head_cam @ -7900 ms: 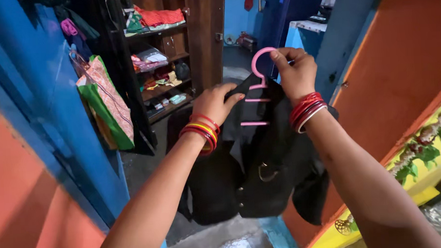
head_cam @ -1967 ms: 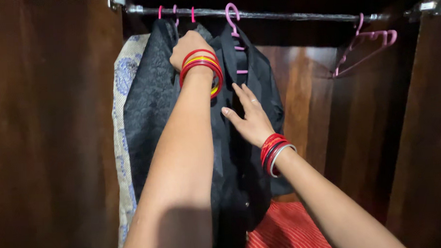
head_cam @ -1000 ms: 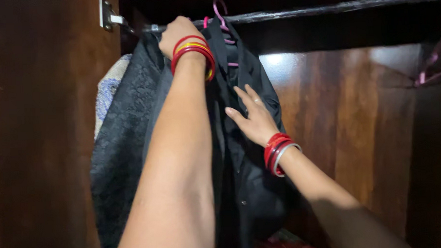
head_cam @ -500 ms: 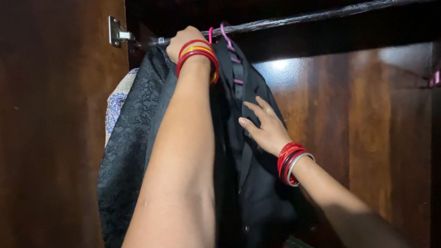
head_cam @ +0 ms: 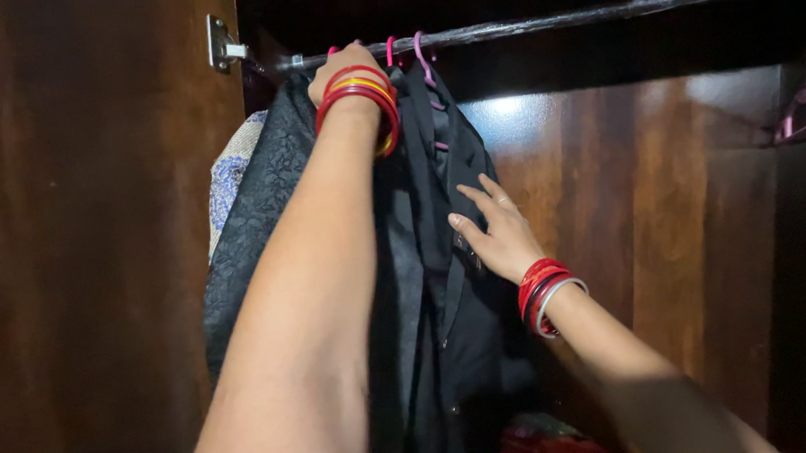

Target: The person places a black jacket onto a pink hanger, adjusts the shoulders and collar, then walks to a wooden wardrobe and hangs the jacket on a rod. The person repeats the same process with a second black jacket.

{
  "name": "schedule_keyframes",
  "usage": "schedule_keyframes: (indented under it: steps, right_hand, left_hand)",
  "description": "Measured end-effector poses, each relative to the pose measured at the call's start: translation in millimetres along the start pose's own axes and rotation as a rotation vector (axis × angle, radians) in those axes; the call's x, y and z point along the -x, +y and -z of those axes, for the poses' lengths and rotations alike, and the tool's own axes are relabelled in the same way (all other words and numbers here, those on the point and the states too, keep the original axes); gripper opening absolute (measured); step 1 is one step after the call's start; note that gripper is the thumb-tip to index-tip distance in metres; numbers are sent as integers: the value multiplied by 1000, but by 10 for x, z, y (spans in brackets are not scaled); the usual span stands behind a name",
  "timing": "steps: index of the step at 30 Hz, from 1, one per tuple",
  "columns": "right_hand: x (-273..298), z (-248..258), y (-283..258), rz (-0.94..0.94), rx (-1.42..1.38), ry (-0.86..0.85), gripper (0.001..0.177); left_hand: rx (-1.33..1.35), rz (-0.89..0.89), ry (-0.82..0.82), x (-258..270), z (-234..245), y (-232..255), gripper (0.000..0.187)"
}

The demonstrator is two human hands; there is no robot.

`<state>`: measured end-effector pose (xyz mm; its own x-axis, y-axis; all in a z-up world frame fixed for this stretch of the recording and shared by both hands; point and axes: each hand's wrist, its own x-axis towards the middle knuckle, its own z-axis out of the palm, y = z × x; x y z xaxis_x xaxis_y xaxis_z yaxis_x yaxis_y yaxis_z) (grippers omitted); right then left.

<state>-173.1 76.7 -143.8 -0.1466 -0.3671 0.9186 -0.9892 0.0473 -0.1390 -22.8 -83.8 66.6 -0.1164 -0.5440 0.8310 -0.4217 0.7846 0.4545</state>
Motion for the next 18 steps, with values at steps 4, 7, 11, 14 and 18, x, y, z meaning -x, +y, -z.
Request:
schedule_keyframes:
  steps: [4, 7, 11, 14, 18]
  right_hand:
    - [75, 13, -26, -32, -20, -6, 59]
    - [145, -5, -49, -45, -3, -9, 58]
    - [226, -34, -94, -35, 2, 20, 59]
    - [344, -48, -145, -21, -13, 46, 58]
    - [552, -43, -249, -46, -33, 66, 58]
  left_hand:
    - [30, 8, -255, -154, 34, -139, 68]
    - [9, -43, -383, -219, 24, -151, 72]
    - [69, -131, -283, 10, 90, -288, 80]
    - [149, -188, -153, 373, 134, -402, 90]
    - [298, -242, -40, 874, 248, -620, 95]
